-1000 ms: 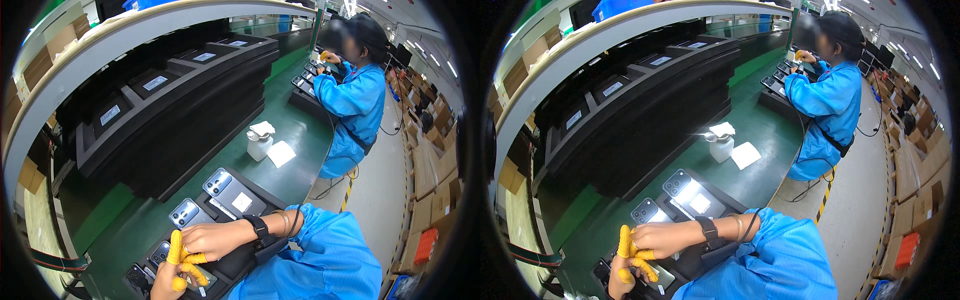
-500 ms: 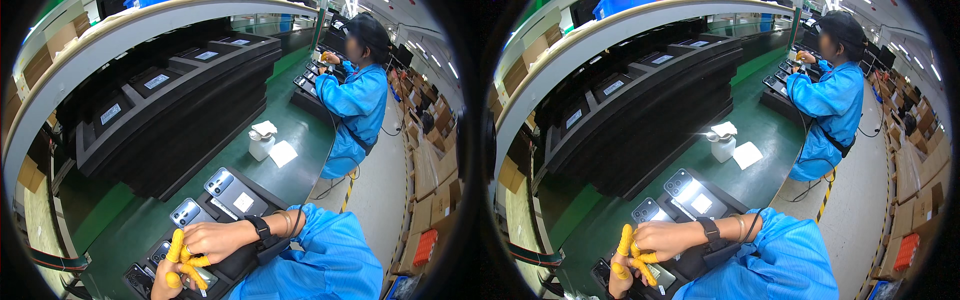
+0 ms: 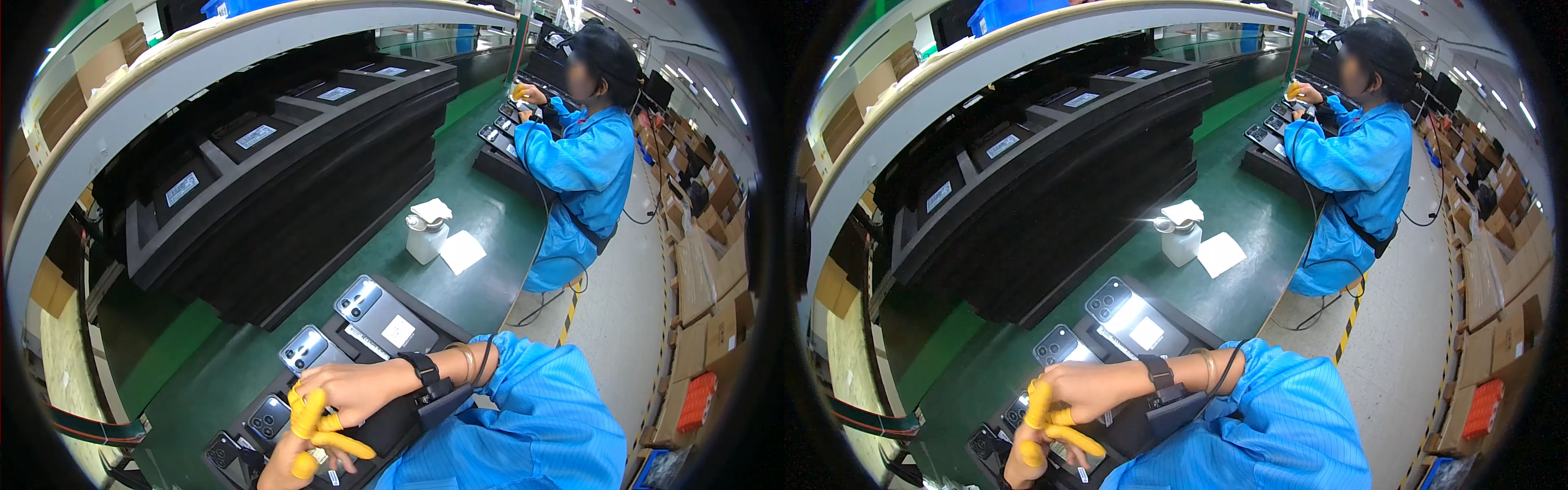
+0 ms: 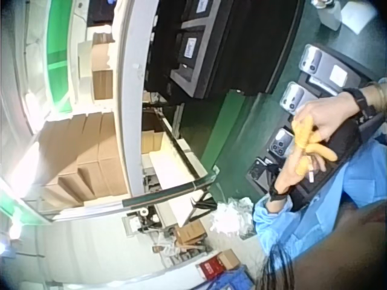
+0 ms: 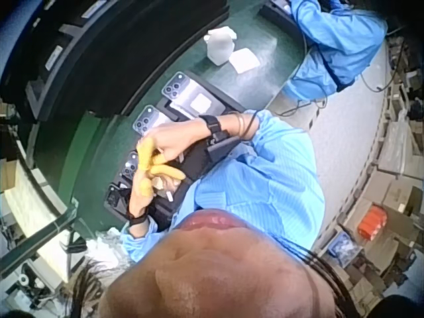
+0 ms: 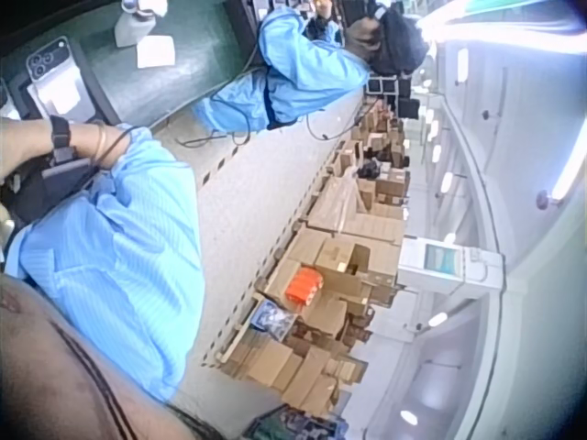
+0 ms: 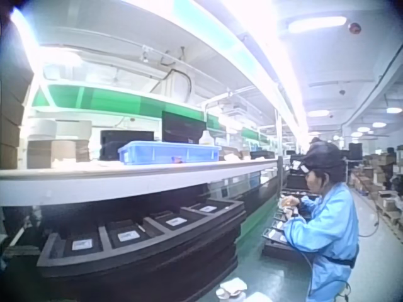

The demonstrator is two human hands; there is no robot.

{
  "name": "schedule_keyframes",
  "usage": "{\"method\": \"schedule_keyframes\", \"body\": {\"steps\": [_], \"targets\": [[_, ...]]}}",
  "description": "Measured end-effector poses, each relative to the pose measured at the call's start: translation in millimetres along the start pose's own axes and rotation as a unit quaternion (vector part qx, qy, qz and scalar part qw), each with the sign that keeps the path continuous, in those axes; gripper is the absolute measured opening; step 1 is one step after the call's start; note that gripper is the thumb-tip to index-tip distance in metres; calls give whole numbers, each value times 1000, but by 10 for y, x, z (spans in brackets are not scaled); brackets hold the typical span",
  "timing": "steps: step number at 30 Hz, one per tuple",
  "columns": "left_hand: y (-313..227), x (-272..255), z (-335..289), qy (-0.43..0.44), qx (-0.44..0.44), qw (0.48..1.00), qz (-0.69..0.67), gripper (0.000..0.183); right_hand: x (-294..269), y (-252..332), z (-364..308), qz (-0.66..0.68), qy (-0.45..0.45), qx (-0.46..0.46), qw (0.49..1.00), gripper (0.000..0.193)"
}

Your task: The recorder cleans the back covers of several smartphones in a tray and then moves them to another area.

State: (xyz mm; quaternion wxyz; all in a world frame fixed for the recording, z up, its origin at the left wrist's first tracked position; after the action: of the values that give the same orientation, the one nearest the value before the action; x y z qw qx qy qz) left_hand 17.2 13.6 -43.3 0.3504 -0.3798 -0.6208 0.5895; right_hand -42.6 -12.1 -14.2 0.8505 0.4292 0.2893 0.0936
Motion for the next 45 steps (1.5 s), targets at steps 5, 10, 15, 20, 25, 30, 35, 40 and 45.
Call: {"method": "schedule_keyframes", "body": {"steps": [5, 10, 15, 20, 25, 30, 35, 40, 45], "targets": [[-180, -636, -188, -297, 210, 931, 0, 83, -329, -204, 20, 27, -137, 165, 976, 21], [-326, -619, -132, -349, 233, 884, 205, 81, -132, -195, 1, -74, -81, 126, 986, 20], [-47, -320, 47, -227, 197, 944, 136, 94, 40, -151, -36, -114, -101, 80, 985, 19], [-21, -283, 49, -221, 179, 932, 223, 95, 4, -134, -65, -183, -121, 90, 971, 18], [85, -336, 11, -234, 125, 932, 248, 94, -30, -89, -57, -253, -121, 72, 957, 18], [341, -313, -29, -137, 42, 951, 274, 84, -2, -94, -51, -235, -102, 76, 964, 18], [159, -211, -5, -197, 105, 939, 261, 74, 22, -94, -60, -225, -117, 64, 965, 18], [115, -343, -92, -276, 142, 932, 188, 72, -4, -10, -48, -228, -148, 29, 962, 19], [318, -239, -41, -150, 18, 961, 229, 80, 34, -76, -85, -246, -110, 41, 962, 21]]}}
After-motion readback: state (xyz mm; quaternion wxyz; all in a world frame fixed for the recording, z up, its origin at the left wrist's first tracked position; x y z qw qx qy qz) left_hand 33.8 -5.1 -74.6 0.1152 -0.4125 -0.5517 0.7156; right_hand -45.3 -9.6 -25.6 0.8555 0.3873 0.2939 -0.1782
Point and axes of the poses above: each hand's wrist, its own z-axis towards the middle knuckle, its own x-axis out of the palm, y = z × x, the point moved 9 cm from there along z, towards the middle knuckle, and after that the axes turned 7 degrees about x, right-handed, at the moved point
